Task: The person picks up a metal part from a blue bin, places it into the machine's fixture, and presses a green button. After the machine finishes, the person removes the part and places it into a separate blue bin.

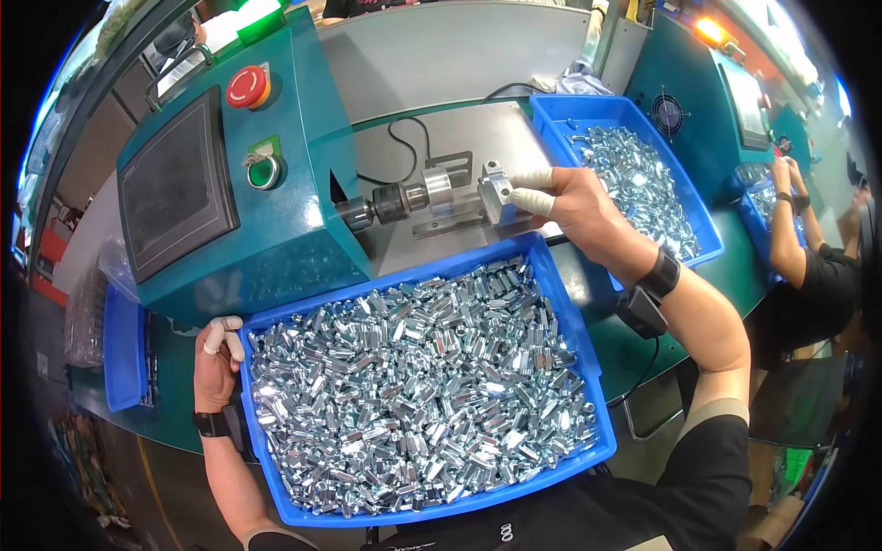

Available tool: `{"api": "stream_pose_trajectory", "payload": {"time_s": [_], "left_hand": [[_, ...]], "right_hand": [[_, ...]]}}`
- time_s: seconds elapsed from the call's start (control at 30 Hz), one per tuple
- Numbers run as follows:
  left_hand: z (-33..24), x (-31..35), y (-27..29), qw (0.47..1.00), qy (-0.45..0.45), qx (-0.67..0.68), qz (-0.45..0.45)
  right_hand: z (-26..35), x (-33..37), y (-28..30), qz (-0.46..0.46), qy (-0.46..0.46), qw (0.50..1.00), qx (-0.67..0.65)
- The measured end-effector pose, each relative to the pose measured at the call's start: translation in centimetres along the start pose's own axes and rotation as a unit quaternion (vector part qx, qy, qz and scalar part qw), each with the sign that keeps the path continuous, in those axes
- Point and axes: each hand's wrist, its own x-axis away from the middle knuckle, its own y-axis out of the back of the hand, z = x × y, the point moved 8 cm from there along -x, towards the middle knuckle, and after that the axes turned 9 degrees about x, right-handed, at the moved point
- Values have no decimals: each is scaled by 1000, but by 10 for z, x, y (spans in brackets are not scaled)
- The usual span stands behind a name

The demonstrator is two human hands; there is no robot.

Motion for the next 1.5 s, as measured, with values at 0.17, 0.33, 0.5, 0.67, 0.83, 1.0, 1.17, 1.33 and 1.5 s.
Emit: {"api": "stream_pose_trajectory", "payload": {"time_s": [0.17, 0.33, 0.5, 0.67, 0.83, 1.0, 1.17, 1.33, 1.5], "left_hand": [[2, 1, 2, 1000, 4, -16, -15], [4, 0, 4, 1000, 1, -4, -4], [1, -1, 3, 1000, 0, 5, 0], [1, 0, 2, 1000, 5, 0, -17], [3, 2, 5, 1000, 3, 7, -27], [5, 0, 9, 999, 2, 5, -33], [3, -1, 8, 999, -7, 8, -33], [4, -1, 12, 999, -5, 14, -34], [5, 0, 13, 999, -5, 13, -32]], "right_hand": [[10, -5, -8, 34, -4, 999, -10], [27, -16, -18, 107, 40, 992, 58], [35, -27, -20, 192, 108, 974, 60], [21, -24, -18, 196, 92, 976, -11], [22, -23, -15, 193, 114, 975, -3], [27, -20, -16, 193, 166, 966, 40], [30, -21, -17, 158, 264, 949, 70], [28, -23, -19, 165, 244, 954, 55], [25, -24, -20, 175, 221, 958, 47]]}}
